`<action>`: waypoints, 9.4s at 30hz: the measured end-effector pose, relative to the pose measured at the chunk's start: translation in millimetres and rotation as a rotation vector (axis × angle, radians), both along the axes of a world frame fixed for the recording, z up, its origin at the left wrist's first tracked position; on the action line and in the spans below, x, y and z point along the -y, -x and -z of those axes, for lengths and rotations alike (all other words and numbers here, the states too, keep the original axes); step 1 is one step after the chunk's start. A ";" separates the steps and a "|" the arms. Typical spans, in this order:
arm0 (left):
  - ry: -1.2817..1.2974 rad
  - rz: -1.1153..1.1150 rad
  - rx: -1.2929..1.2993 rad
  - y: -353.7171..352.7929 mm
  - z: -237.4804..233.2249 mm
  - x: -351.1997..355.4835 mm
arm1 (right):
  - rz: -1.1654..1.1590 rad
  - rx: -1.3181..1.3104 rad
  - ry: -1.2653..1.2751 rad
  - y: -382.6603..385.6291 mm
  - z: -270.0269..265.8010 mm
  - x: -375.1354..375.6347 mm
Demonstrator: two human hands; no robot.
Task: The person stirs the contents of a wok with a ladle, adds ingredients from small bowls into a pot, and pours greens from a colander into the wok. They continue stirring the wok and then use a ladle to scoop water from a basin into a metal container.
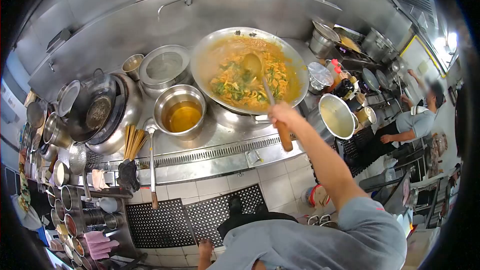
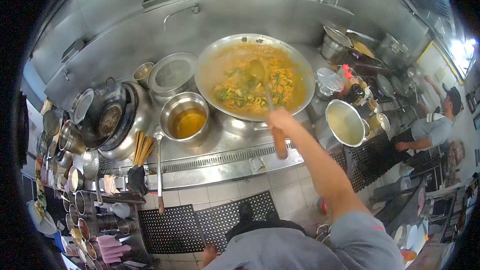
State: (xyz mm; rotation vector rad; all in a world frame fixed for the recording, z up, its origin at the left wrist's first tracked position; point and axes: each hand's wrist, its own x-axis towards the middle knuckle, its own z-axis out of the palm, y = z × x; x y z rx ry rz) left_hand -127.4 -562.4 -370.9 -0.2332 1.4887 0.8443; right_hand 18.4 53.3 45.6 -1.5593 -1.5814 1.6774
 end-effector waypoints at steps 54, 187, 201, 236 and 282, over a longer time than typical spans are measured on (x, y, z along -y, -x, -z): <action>0.138 0.066 -0.503 -128.1 -102.2 -180.0 | -0.856 0.876 -0.512 -168.9 -90.4 -179.3; -0.788 0.728 -1.550 -109.5 -374.3 -553.8 | 0.042 0.168 -0.345 -220.6 28.8 33.0; -1.127 0.616 -1.599 -54.1 -430.1 -507.0 | -0.217 -0.615 0.508 -202.8 -19.7 27.9; -2.605 0.455 0.113 334.5 -574.2 -249.3 | -0.426 -0.340 0.469 257.1 -20.4 195.4; -0.600 0.118 0.212 447.5 -237.6 -362.7 | -0.066 0.252 -0.174 422.9 11.3 54.3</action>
